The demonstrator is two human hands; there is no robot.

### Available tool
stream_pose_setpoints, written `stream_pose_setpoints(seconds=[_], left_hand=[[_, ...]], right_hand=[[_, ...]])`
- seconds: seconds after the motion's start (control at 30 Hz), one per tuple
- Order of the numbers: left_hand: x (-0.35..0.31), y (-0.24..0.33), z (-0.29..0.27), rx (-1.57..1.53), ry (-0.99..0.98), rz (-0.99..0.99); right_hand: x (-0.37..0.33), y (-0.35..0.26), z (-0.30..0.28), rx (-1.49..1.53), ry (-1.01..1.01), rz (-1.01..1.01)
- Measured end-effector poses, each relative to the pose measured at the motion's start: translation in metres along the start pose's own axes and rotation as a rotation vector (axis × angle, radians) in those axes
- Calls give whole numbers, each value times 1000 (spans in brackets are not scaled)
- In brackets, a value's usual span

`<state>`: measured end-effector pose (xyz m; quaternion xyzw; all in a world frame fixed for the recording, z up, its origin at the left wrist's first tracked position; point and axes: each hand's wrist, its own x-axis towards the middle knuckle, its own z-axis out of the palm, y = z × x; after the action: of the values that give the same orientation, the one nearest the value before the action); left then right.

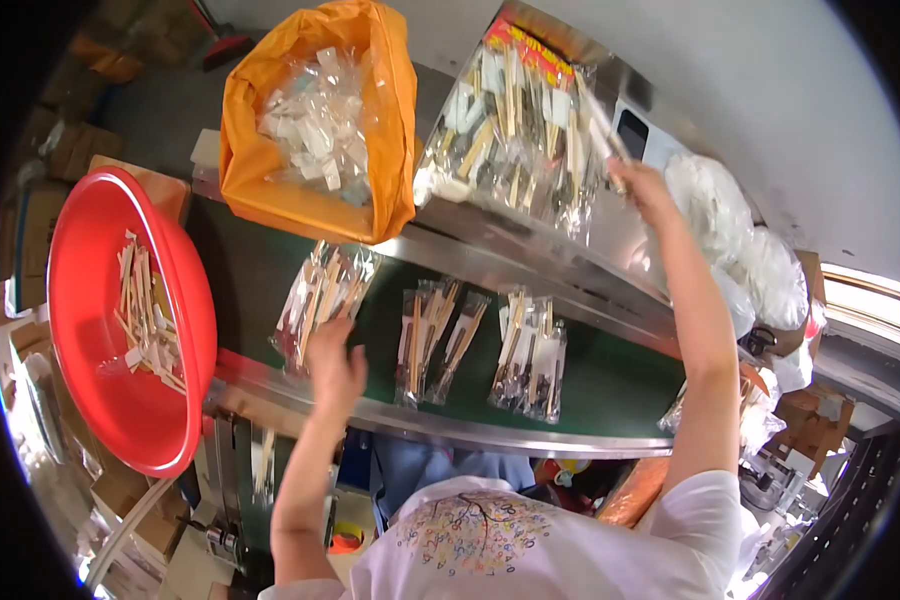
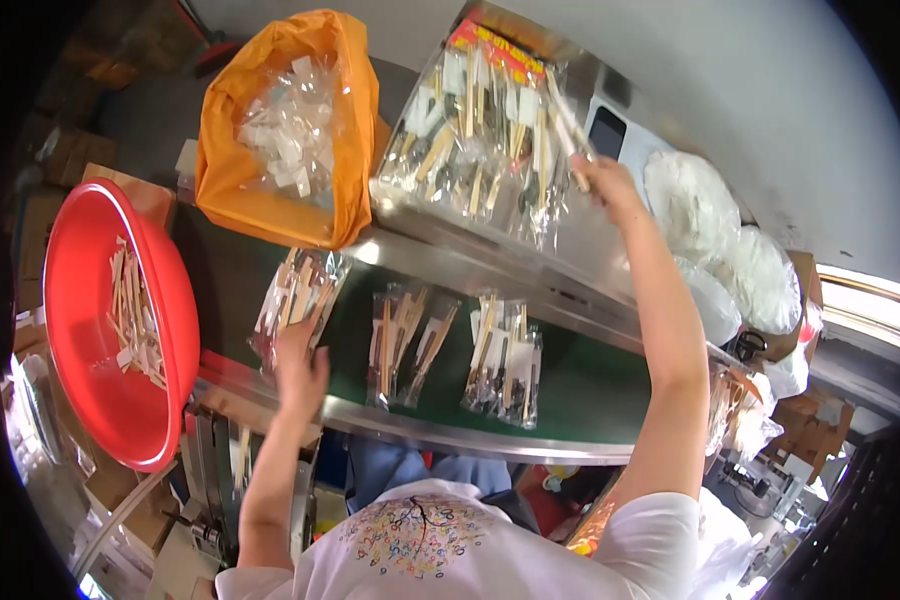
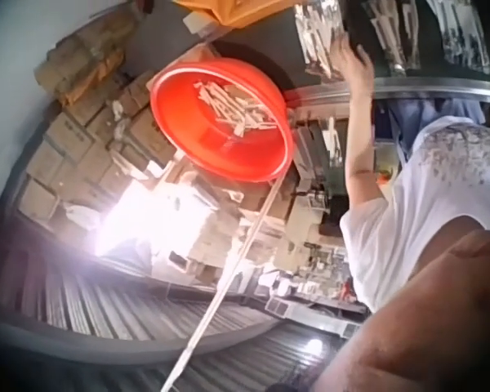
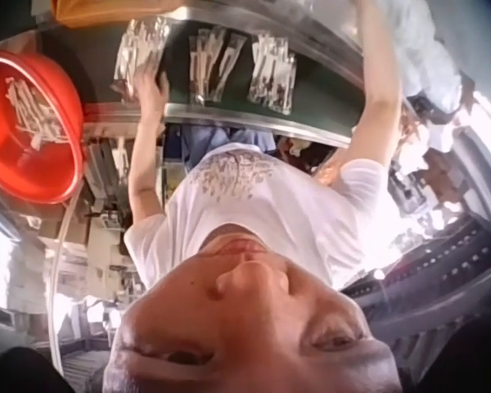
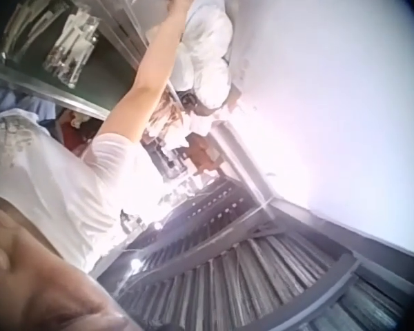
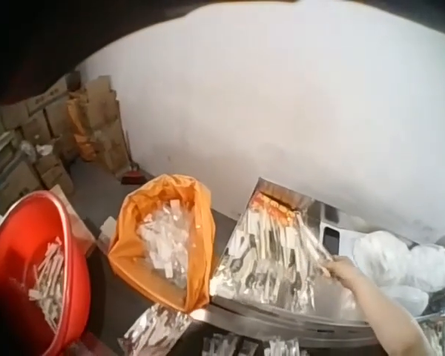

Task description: Sorting wooden chopsticks and feeding them into a packaging machine on a production line.

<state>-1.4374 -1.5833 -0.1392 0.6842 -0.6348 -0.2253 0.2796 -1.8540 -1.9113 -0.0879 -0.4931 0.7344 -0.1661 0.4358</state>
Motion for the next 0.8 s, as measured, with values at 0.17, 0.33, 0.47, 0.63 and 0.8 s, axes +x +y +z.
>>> stream_pose_setpoints(seconds=[0.17, 0.33, 0.47, 0.63, 0.8], left_hand=[[-45, 38, 65, -60, -146, -189], [-80, 29, 122, 123, -136, -227], [-83, 34, 151, 94, -193, -232], [-78, 45, 147, 55, -253, -218], [-85, 30, 132, -21, -158, -288]], right_hand=[[-178, 17, -23, -37, 854, -616], [-318, 225, 74, 115, 723, -183], [-305, 286, 126, -365, 222, -123], [-241, 358, 105, -211, 573, 360], [-208, 353, 172, -564, 446, 387]])
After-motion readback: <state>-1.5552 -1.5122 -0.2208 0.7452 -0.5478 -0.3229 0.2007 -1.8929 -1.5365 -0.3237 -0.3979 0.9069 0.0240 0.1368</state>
